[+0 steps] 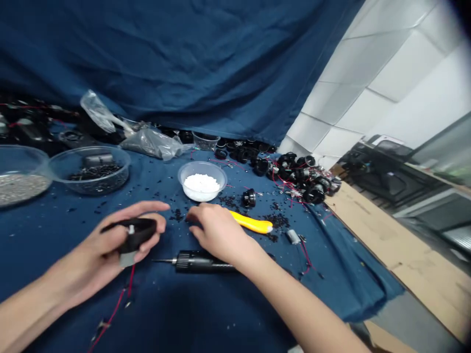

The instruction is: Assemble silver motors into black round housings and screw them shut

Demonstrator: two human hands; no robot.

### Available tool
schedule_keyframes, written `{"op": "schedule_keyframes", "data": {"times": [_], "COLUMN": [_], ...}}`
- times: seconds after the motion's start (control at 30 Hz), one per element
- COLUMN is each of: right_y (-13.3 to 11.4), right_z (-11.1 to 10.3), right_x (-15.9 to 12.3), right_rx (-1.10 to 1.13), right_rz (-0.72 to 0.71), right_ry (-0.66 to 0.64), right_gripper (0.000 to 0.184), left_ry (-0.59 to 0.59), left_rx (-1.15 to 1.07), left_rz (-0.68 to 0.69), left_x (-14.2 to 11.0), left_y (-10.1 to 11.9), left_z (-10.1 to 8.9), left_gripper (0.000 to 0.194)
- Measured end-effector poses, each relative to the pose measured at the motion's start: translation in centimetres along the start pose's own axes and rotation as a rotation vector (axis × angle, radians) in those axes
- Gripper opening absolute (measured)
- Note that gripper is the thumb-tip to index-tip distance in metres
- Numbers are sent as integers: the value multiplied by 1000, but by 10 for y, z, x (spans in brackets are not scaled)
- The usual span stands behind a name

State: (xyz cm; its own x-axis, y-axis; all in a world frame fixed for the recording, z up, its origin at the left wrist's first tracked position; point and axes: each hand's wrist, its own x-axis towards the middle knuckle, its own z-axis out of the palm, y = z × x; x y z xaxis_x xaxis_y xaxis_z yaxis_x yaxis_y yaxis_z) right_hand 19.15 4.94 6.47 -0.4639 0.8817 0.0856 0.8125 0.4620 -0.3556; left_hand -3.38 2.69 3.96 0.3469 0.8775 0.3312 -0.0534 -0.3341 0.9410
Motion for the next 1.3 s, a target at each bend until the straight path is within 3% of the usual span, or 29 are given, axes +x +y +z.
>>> {"op": "schedule_keyframes", "data": {"times": [0.1,0.27,0.4,0.5,0.67,0.9,1.1,1.3], "right_y": [-3,5,6,3,0,7,11,0], "right_z": [17,38,45,48,50,56,55,51], "right_x": [31,44,42,42,42,43,45,39], "right_rx": [7,107,101,94,165,515,972,1015], "right_rz": [-26,21,64,84,121,112,122,27], "right_ry": [-47,-62,-29,-10,29,57,-30,-161], "right_gripper": [23,7,6,9,11,14,14,9], "left_ry": [-163,-17,99,188,119,126,138,156], "left_rx": [79,297,454,530,514,435,423,435], "left_rz": [-139,-79,-262,-315,-306,-323,-298,-265], "left_x": [12,5,-8,-15,-18,-17,-16,-17], "left_y": [5,9,8,7,5,1,-1,-4], "left_z": [-4,3,-9,-18,-11,-11,-13,-13], "left_gripper": [46,48,36,38,34,33,34,35]}}
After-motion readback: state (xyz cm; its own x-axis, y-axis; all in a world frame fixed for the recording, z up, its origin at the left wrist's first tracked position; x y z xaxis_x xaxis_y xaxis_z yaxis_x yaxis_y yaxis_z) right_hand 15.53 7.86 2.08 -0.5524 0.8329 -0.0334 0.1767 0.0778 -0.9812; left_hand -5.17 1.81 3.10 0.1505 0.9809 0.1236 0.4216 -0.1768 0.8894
